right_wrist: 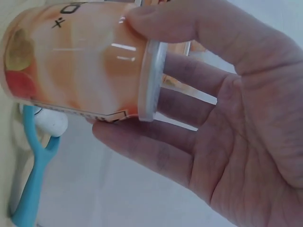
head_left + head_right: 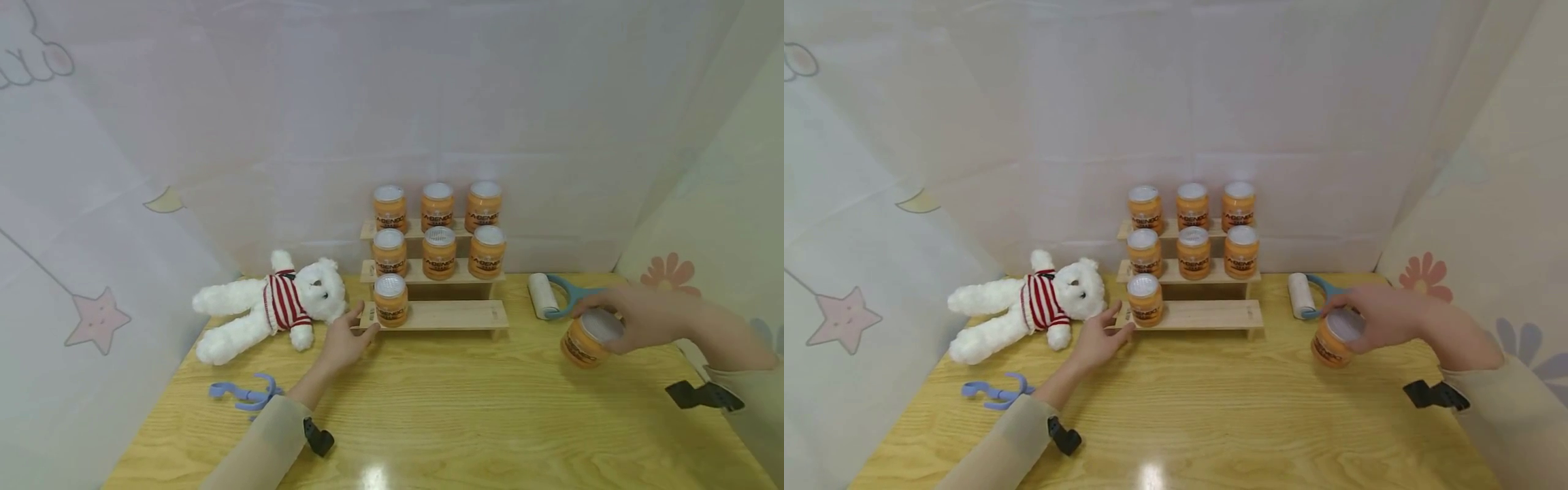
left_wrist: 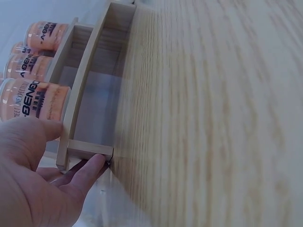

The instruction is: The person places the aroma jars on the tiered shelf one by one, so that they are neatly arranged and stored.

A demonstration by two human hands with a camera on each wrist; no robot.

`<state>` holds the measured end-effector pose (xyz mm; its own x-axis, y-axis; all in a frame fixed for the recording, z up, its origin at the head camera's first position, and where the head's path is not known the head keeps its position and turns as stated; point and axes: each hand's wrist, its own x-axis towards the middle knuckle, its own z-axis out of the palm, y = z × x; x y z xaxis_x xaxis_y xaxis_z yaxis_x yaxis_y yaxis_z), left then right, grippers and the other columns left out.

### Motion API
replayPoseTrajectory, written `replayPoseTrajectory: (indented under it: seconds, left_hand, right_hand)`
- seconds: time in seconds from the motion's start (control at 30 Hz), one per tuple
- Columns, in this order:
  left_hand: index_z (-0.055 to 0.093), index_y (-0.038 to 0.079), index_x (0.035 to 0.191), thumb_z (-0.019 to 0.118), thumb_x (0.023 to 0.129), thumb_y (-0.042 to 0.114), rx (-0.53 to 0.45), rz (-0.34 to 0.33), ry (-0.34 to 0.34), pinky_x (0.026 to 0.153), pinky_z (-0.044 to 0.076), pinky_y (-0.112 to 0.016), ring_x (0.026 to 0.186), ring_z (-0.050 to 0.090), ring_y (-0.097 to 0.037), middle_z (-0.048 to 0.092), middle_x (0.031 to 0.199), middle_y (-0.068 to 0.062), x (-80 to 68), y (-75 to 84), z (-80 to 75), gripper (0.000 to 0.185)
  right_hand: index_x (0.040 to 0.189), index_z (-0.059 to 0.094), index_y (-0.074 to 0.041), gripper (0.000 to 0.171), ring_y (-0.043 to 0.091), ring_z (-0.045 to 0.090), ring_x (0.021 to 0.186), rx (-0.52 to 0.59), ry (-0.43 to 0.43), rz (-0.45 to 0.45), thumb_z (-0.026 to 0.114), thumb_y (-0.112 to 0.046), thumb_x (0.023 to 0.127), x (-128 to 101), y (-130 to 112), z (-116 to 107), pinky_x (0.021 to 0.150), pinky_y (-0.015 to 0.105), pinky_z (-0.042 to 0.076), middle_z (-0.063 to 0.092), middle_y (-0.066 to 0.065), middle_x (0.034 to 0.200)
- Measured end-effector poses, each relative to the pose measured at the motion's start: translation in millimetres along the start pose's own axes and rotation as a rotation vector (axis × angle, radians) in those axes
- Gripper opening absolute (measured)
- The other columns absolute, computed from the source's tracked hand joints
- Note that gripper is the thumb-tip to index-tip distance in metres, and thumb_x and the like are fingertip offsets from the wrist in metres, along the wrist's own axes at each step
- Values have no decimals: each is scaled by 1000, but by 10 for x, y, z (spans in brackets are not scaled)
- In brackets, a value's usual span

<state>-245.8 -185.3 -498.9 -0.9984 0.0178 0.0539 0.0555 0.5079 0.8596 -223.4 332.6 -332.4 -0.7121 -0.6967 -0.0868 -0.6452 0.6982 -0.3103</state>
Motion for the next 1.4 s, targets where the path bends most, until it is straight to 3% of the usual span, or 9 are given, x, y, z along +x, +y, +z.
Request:
replayPoseTrajectory:
  seconds: [0.27, 0.5, 0.67, 0.9, 1.17, 1.4]
  left_hand:
    - [39, 8, 165, 76, 101, 29, 8, -19, -5, 94, 63, -42, 125, 70, -41, 53, 159, -24, -1, -1, -8, 76]
    - [40, 10, 165, 77, 101, 30, 12, -33, -4, 97, 62, -42, 130, 67, -40, 51, 161, -23, 7, 2, -9, 77]
    - [38, 8, 165, 76, 101, 30, 15, -24, -12, 96, 62, -42, 130, 67, -41, 48, 164, -21, 3, 6, -1, 77]
    - [38, 8, 166, 75, 102, 29, 17, -23, -18, 96, 62, -41, 129, 67, -41, 48, 164, -21, 14, 3, -11, 76]
    - [36, 8, 166, 74, 103, 31, 28, -11, -33, 98, 62, -43, 132, 65, -41, 47, 165, -20, 23, -2, -19, 77]
    - [38, 9, 166, 74, 103, 31, 24, -14, -24, 100, 61, -44, 132, 65, -42, 51, 160, -25, -3, -5, -32, 76]
  right_hand:
    - [129, 71, -29, 51, 8, 51, 83, -16, -26, 9, 84, -11, 83, 423, -240, -222, 66, 24, 44, 66, -7, 111]
    - [128, 75, -23, 55, 7, 54, 83, -127, 47, -112, 84, -8, 76, 736, -403, -318, 69, 24, 46, 73, -10, 116]
    - [130, 74, -21, 55, 7, 54, 81, -159, 39, -166, 85, -7, 77, 929, -528, -358, 70, 26, 45, 74, -10, 114]
    - [130, 71, -19, 54, 12, 67, 103, -145, 39, -231, 84, -5, 79, 1192, -671, -319, 87, 40, 57, 74, -4, 122]
    - [136, 68, -11, 55, 21, 70, 111, -127, 48, -303, 82, -8, 83, 1508, -770, -180, 92, 43, 59, 74, 2, 126]
    - [135, 68, -11, 53, 24, 66, 119, -104, 13, -312, 83, -11, 84, 1757, -866, -75, 98, 46, 56, 71, 5, 131]
